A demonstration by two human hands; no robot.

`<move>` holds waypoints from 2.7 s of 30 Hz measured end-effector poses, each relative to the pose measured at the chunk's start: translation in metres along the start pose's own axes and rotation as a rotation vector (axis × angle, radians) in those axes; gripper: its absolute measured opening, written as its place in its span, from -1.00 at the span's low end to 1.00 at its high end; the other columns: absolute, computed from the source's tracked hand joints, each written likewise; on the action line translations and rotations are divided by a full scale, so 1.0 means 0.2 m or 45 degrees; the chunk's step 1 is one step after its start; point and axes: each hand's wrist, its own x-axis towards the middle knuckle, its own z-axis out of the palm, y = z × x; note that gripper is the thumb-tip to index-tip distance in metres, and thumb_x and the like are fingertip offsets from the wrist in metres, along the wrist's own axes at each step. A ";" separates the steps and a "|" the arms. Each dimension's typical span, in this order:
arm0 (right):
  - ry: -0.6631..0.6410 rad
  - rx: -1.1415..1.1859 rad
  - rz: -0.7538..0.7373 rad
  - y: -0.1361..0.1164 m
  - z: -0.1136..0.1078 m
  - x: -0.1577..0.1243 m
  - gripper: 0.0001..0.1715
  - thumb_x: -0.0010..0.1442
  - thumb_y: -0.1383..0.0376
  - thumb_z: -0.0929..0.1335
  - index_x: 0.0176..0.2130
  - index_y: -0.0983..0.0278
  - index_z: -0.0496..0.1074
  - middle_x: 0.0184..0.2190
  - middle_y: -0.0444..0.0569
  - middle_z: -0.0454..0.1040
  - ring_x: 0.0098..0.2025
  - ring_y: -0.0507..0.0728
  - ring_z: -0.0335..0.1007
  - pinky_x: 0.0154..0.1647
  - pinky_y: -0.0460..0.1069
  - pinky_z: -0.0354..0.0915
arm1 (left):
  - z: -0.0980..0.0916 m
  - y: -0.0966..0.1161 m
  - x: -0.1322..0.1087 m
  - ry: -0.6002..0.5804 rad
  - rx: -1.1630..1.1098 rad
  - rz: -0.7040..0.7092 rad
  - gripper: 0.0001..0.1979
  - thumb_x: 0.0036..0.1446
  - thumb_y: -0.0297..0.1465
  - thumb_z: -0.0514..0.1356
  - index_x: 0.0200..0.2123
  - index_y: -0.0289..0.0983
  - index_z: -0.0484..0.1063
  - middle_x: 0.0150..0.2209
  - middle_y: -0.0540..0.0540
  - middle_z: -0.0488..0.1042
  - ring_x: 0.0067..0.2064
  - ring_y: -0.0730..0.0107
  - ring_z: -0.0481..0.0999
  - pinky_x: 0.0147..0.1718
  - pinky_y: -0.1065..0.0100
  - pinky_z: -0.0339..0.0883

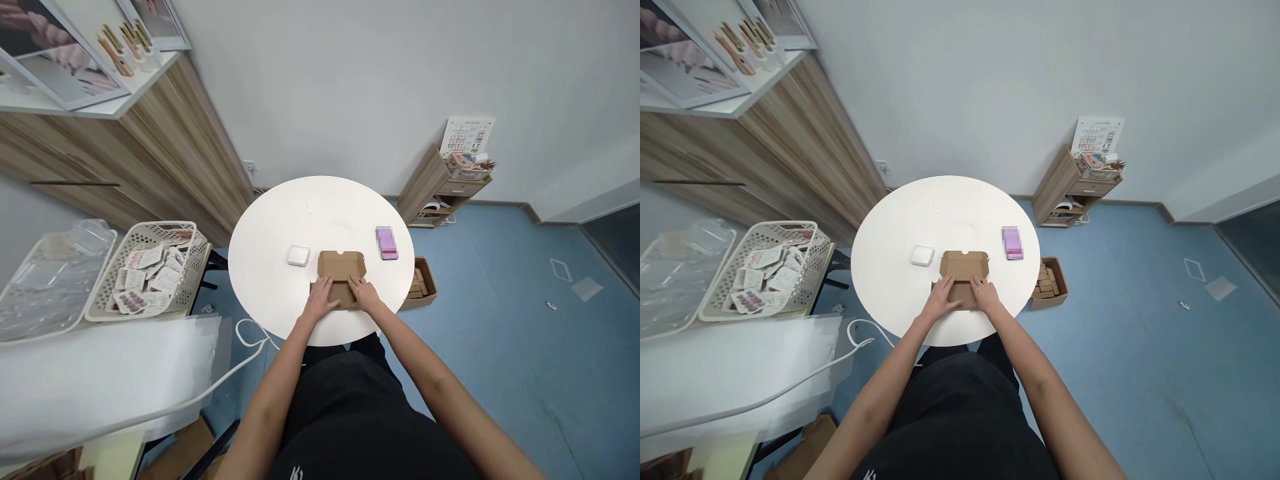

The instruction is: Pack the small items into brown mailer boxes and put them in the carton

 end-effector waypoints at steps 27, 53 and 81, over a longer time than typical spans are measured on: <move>0.005 0.042 0.073 -0.01 -0.04 -0.03 0.22 -0.12 0.14 0.55 0.36 0.19 -0.01 0.38 0.08 0.02 0.20 0.37 0.06 0.08 0.13 0.10 | -0.02 0.13 -0.06 -0.144 0.390 -0.119 -0.63 0.21 -0.50 -0.04 -0.37 -0.27 0.58 -0.16 -0.29 0.41 0.02 -0.03 0.27 -0.05 0.01 0.14; -0.043 0.027 0.080 0.00 -0.01 -0.03 0.31 -0.10 0.03 0.53 0.40 0.17 -0.16 0.40 0.04 -0.06 0.25 0.38 -0.02 0.12 0.13 0.07 | 0.04 -0.06 -0.12 0.501 -0.147 -0.740 -0.61 0.13 -0.35 0.15 0.05 -0.30 0.34 -0.05 -0.25 0.33 -0.02 0.10 0.36 -0.07 0.14 0.26; -0.046 0.048 0.095 0.00 -0.02 -0.03 0.27 -0.10 0.09 0.53 0.39 0.20 -0.10 0.40 0.05 -0.03 0.26 0.38 -0.01 0.13 0.14 0.10 | -0.03 0.06 0.01 -0.100 -0.083 -0.716 -0.80 0.18 -0.24 0.19 -0.23 -0.24 0.49 -0.21 -0.15 0.58 -0.11 0.19 0.54 -0.22 0.32 0.29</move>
